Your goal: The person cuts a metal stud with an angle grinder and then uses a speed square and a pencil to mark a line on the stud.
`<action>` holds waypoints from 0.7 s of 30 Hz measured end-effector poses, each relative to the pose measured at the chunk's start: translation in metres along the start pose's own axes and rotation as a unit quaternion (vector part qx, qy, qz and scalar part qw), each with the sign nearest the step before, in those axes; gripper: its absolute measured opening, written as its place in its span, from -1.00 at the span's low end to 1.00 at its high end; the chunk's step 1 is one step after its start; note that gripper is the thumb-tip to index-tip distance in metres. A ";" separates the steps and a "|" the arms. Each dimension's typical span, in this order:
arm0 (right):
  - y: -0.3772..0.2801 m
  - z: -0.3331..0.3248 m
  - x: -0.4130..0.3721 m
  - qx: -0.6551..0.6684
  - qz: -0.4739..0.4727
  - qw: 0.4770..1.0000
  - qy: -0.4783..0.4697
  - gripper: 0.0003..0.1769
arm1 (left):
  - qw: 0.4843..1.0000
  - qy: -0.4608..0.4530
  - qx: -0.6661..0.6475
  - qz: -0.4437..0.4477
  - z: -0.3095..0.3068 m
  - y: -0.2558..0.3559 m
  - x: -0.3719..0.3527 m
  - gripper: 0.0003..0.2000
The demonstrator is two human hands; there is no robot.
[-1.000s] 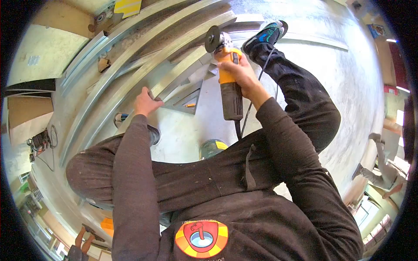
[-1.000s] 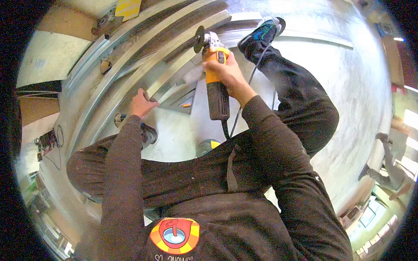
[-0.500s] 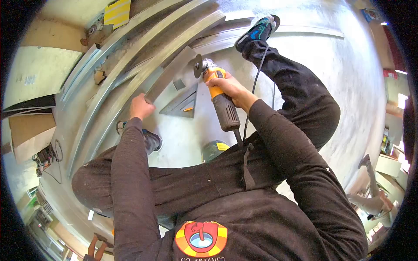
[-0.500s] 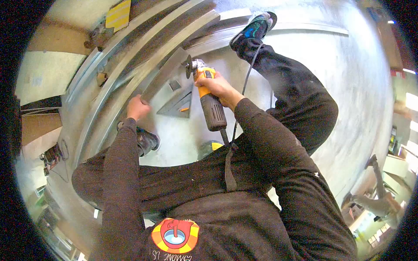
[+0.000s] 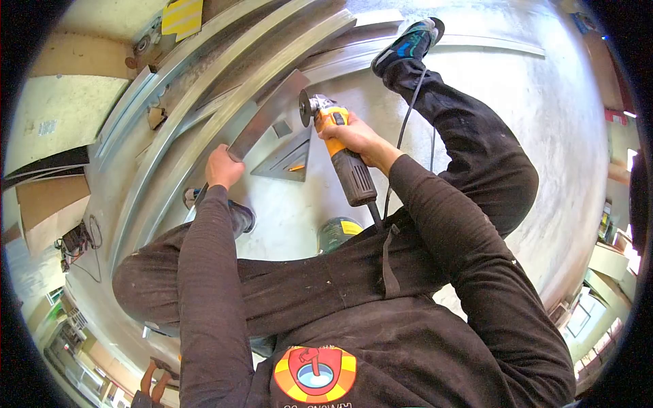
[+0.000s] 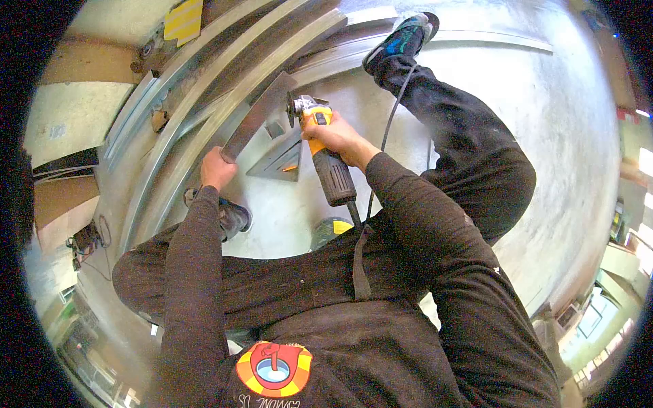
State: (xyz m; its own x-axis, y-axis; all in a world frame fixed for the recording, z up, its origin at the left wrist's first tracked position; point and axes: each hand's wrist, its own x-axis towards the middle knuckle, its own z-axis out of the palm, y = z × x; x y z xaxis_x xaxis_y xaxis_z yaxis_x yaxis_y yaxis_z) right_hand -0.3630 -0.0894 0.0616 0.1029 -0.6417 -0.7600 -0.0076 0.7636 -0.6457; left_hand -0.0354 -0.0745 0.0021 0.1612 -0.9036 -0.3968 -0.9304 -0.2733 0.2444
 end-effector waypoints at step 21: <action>-0.003 0.001 0.011 -0.037 0.003 0.999 -0.023 -0.26 | 0.999 0.032 0.014 0.011 0.006 -0.004 0.000 -0.55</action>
State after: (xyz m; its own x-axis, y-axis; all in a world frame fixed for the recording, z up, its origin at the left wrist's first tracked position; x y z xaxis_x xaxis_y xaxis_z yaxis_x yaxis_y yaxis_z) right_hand -0.3612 -0.0983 0.0550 0.1476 -0.6327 -0.7602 -0.0814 0.7583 -0.6468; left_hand -0.0337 -0.0718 -0.0042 0.1603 -0.9287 -0.3343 -0.9428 -0.2444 0.2269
